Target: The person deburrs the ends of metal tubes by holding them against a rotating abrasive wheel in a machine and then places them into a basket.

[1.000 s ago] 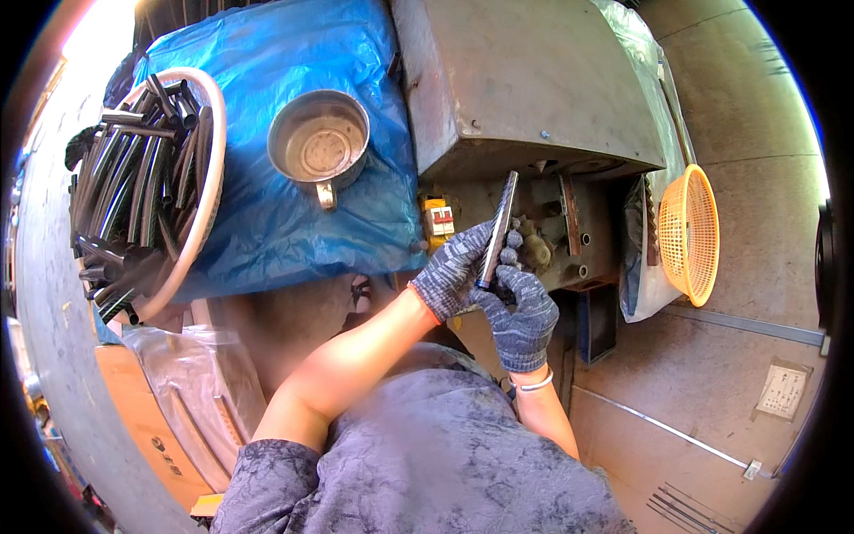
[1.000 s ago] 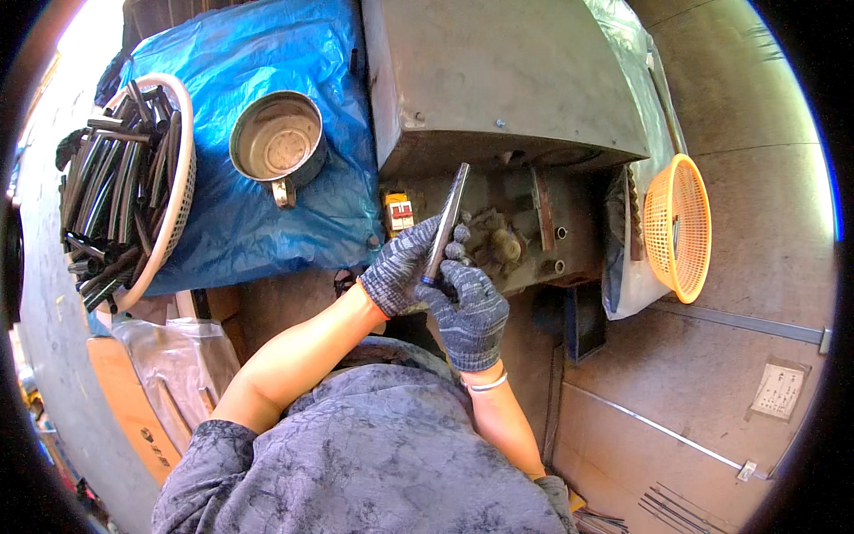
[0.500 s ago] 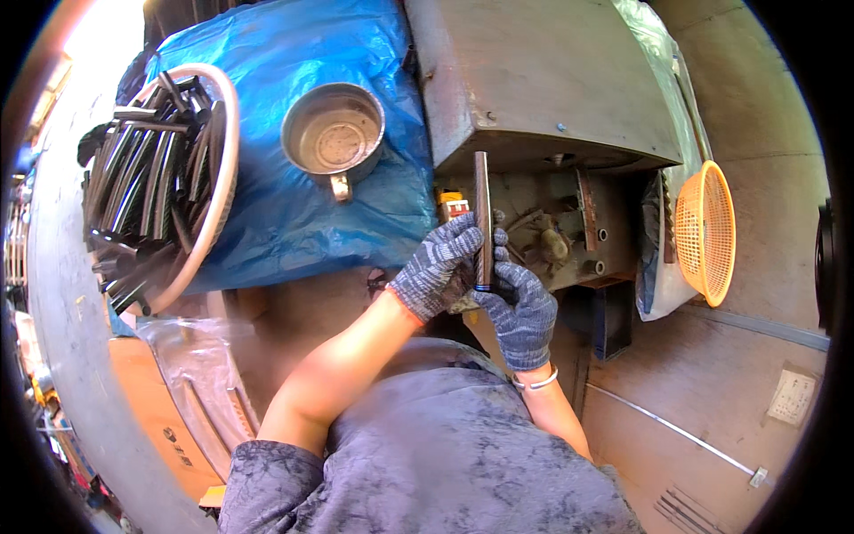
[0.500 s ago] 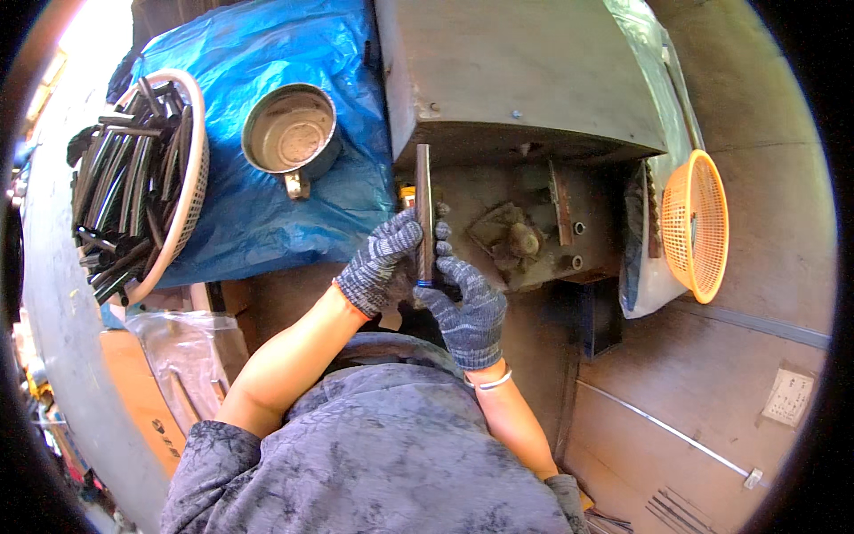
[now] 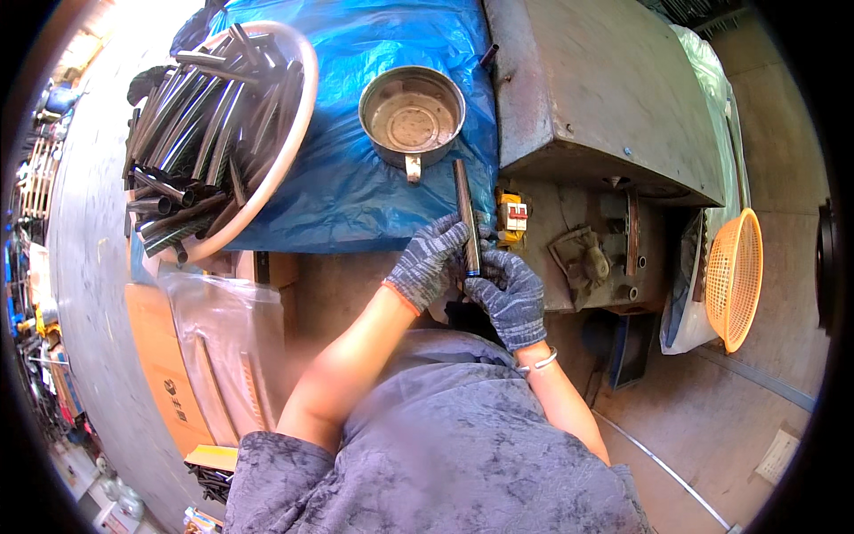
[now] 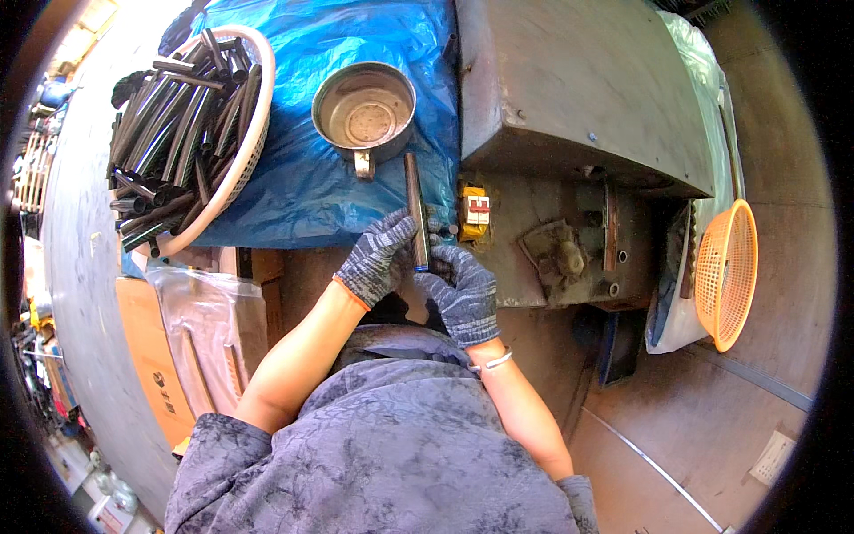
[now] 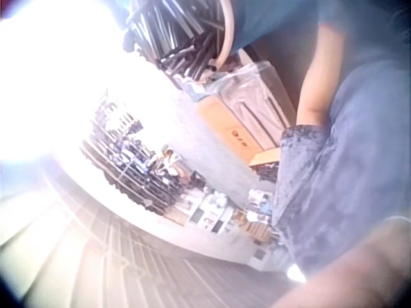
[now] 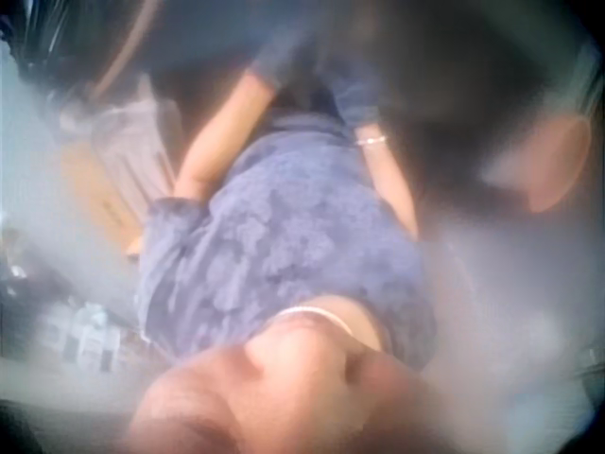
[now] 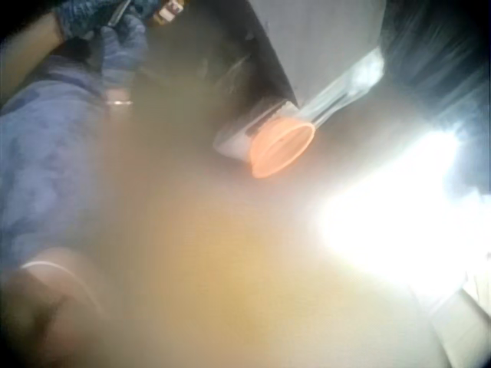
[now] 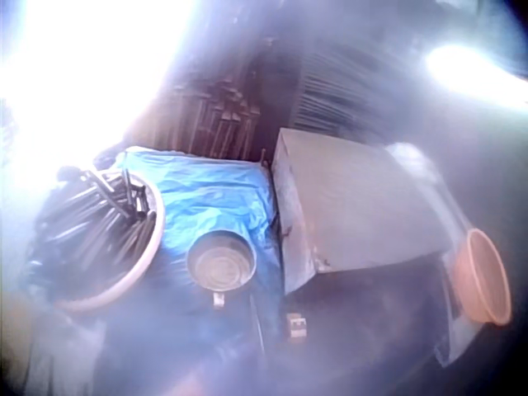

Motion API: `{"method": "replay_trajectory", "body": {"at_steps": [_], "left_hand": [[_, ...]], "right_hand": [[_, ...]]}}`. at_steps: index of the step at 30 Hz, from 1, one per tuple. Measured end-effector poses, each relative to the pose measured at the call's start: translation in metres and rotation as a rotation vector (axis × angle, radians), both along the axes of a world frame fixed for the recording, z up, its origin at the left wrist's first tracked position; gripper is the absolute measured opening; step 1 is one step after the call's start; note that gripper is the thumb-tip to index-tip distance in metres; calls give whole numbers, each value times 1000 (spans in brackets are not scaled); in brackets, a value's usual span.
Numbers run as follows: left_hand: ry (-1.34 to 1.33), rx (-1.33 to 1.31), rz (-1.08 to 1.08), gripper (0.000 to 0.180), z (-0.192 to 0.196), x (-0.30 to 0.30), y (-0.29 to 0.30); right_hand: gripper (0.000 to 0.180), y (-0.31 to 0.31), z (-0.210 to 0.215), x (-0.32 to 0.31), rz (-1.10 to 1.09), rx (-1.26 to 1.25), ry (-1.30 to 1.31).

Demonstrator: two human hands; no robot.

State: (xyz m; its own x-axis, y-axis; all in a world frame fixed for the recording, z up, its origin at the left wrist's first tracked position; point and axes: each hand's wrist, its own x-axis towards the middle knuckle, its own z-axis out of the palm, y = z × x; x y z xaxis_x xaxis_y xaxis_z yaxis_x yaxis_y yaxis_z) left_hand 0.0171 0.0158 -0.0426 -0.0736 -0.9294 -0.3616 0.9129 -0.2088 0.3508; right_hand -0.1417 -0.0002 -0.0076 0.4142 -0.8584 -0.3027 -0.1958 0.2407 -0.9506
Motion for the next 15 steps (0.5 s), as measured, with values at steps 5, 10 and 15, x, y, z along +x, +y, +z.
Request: {"method": "replay_trajectory", "body": {"at_steps": [5, 10, 15], "left_hand": [[52, 16, 13, 30, -8, -3, 1], [36, 33, -1, 26, -6, -3, -4], [-18, 31, -14, 30, -9, -4, -3]], "right_hand": [[33, 0, 1, 3, 15, -107, 67], [32, 0, -7, 0, 6, -87, 77], [33, 0, -4, -3, 57, -83, 85]]}}
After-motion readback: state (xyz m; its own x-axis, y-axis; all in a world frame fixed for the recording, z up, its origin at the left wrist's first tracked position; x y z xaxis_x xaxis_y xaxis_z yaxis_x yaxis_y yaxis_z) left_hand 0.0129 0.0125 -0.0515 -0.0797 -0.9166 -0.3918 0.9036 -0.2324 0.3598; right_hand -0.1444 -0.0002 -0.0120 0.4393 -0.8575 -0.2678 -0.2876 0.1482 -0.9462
